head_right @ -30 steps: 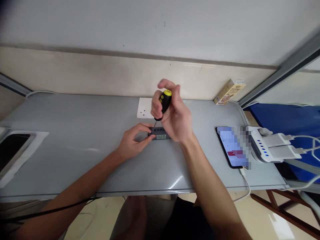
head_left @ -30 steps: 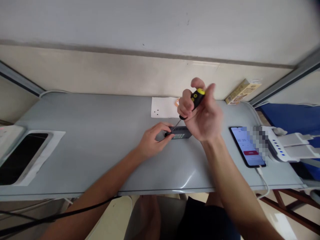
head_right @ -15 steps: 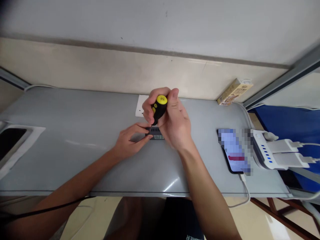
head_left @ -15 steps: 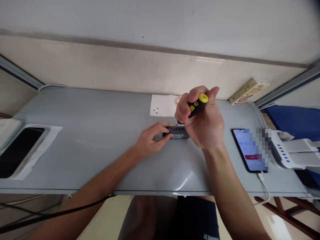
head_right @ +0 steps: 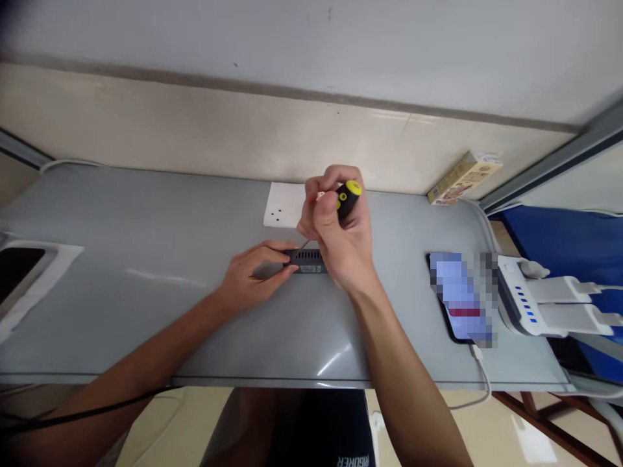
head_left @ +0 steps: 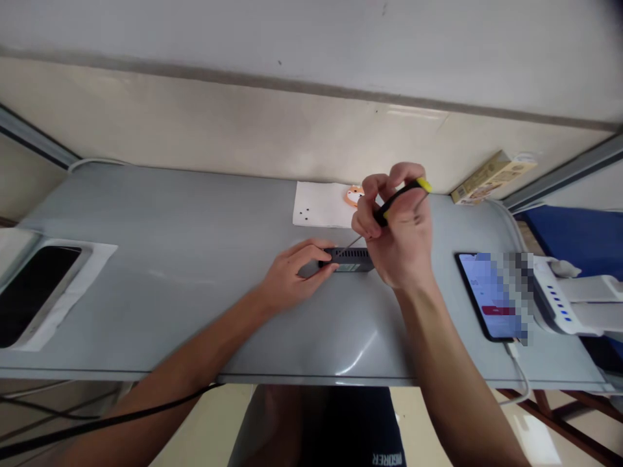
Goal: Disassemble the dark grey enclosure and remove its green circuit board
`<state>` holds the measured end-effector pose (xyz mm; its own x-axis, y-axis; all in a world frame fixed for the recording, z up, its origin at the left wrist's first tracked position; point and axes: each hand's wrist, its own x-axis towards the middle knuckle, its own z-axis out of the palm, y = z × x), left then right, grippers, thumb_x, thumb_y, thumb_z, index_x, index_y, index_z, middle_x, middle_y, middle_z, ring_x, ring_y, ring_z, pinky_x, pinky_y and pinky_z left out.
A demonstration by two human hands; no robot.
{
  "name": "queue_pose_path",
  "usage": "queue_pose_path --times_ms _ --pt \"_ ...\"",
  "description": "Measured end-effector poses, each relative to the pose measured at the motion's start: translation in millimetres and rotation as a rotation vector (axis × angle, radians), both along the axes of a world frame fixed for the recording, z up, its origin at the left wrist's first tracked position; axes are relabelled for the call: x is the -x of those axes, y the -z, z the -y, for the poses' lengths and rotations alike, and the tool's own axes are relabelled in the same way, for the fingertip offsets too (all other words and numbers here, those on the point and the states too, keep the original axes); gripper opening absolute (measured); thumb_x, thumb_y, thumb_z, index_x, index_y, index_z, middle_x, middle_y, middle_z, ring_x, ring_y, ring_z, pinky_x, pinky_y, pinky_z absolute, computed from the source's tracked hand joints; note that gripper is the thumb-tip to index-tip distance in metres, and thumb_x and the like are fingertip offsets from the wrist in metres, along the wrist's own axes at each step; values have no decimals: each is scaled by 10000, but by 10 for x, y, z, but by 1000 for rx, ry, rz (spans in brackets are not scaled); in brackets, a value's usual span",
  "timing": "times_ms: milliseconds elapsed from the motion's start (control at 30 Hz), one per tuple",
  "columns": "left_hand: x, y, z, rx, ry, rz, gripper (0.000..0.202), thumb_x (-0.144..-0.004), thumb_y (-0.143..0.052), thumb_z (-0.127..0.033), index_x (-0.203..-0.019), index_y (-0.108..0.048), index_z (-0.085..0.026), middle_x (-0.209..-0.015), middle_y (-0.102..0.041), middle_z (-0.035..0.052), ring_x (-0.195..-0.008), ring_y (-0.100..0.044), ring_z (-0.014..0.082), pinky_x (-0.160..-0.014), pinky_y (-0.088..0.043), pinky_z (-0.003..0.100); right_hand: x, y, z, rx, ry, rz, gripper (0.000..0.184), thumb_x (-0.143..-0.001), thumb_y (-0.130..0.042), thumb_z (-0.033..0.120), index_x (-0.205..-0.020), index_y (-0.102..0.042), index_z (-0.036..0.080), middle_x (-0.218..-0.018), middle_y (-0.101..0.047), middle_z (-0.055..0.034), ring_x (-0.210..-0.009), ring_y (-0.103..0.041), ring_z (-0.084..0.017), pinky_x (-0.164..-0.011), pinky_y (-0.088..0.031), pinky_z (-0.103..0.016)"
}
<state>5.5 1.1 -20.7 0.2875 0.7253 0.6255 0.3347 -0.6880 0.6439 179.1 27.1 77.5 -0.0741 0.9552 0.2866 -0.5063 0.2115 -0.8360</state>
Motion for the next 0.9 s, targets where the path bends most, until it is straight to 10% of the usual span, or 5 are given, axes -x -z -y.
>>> queue_pose_path --times_ms 900 --pt "-20 -14 10 0 -24 8 121 -915 -735 -177 -974 -635 -209 -1157 -764 67 -1001 -758 164 -922 -613 303 -157 -59 -24 -66 -156 -51 357 -982 -553 585 -848 -546 253 -801 -526 -6 -633 -549 -145 -561 -507 -327"
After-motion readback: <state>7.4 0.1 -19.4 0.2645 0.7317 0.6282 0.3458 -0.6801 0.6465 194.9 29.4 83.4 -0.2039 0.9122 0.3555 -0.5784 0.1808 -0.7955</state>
